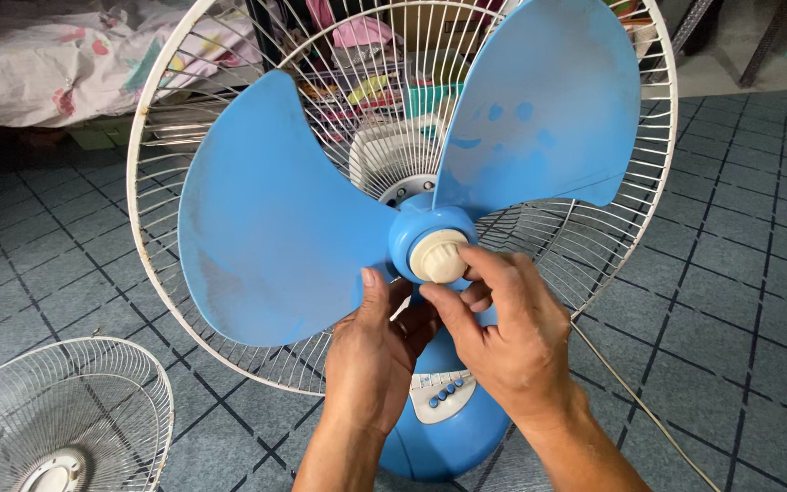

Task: The person disassembles a blue pedestal fan by hand. They remove the front grille, unscrew the central hub nut, and detach the fan blades from the motor shaft.

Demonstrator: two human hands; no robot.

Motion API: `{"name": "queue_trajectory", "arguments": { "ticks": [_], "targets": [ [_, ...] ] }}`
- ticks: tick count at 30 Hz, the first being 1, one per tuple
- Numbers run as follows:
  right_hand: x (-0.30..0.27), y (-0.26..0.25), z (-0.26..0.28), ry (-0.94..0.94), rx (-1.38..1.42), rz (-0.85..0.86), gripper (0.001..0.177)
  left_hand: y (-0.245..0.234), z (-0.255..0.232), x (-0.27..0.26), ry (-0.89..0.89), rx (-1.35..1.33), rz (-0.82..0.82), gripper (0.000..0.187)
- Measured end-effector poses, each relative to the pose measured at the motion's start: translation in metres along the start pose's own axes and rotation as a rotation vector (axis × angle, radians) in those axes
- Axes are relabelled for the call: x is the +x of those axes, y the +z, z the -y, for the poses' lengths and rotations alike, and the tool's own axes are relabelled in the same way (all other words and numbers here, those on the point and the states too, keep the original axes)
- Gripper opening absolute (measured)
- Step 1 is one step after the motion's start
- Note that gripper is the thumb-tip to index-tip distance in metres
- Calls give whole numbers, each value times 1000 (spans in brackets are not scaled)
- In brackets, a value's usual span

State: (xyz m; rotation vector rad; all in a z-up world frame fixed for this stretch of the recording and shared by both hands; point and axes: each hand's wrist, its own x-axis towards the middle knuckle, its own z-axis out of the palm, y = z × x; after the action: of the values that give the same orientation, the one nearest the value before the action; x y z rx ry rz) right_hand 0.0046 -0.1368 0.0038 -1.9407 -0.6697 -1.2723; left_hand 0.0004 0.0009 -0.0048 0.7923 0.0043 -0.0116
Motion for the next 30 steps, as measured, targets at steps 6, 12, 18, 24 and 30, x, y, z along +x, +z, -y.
{"name": "queue_trajectory", "arguments": {
  "ticks": [6,12,18,24,30],
  "targets": [
    [-1,-1,0,-94,-1,21,47,1,1,0,5,5,-4,59],
    [-1,2,-1,-5,-23,10,53,0,1,0,-3,9,-7,61],
    [-1,-2,-1,-107,-40,15,43,2,-1,-1,-7,20,-12,60],
    [-1,1,-1,2,10,11,47,3,-1,-2,4,28,32,63],
    [0,-1,1,-107,27,19,47,2,0,0,-8,24,-9,64]
  ]
}}
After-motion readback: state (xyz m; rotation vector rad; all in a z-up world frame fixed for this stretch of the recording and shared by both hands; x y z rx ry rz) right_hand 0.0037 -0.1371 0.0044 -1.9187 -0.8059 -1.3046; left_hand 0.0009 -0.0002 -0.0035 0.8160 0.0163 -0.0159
